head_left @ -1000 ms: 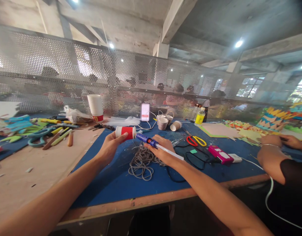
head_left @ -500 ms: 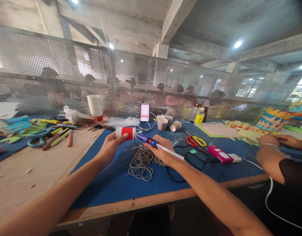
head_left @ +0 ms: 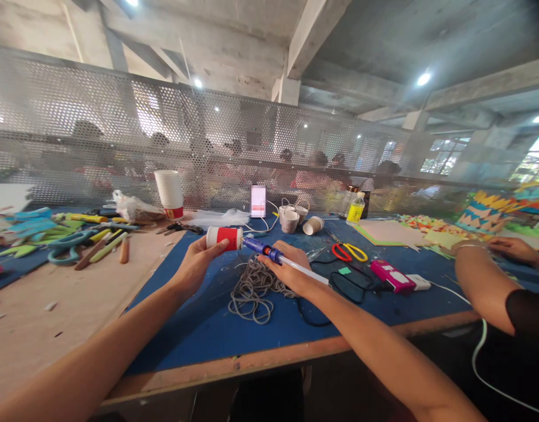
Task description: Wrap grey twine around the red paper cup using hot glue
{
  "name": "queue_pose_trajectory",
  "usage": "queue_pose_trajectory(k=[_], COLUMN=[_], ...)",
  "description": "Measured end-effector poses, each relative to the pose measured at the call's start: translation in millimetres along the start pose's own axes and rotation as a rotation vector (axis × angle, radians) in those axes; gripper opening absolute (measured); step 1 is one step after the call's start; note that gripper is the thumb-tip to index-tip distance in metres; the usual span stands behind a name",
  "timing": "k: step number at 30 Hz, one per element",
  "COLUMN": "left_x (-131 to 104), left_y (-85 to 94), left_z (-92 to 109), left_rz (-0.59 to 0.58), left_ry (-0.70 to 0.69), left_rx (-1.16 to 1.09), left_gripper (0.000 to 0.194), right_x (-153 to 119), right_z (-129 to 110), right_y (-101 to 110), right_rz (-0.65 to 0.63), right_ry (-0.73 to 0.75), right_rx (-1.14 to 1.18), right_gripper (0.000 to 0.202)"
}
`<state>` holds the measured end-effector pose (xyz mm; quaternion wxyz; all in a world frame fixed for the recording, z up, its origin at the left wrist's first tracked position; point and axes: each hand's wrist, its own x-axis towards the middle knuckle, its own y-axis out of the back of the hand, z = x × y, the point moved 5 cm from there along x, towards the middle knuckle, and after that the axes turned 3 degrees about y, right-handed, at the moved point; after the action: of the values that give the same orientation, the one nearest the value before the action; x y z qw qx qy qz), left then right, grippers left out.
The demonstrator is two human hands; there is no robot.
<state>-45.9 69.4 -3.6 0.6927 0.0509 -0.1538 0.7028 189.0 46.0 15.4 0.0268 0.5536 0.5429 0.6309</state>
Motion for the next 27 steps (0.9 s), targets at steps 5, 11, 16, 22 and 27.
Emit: queue_pose_trajectory(k=[5, 11, 16, 22, 27], left_x=[-1.3, -2.8, -4.3, -5.2, -6.4], left_y=[-1.7, -3.1, -5.2, -6.2, -7.6], left_z=[1.2, 4.7, 6.7, 8.8, 10.3], left_rz=[-0.022, -0.011, -0.024, -0.028, -0.027], left_ry=[0.005, 0.002, 0.007, -0.008, 0.005], left_rx=[0.006, 0.036, 0.038, 0.046, 0.038], left_gripper=[0.037, 0.042, 0.042, 0.042, 0.041], right_x=[0.0, 0.5, 0.8, 0.9, 1.4], right_z=[0.4, 1.6, 2.6, 3.5, 5.3], right_y=[1.1, 0.9, 0.6, 1.6, 1.6], right_rz=[0.009, 0.029, 0.027, 0.027, 0.023], right_ry=[-0.015, 0.003, -0.006, -0.022, -0.040], right_rx=[0.005, -0.001, -0.016, -0.020, -0.015], right_gripper=[0.036, 0.038, 0.038, 0.039, 0.039])
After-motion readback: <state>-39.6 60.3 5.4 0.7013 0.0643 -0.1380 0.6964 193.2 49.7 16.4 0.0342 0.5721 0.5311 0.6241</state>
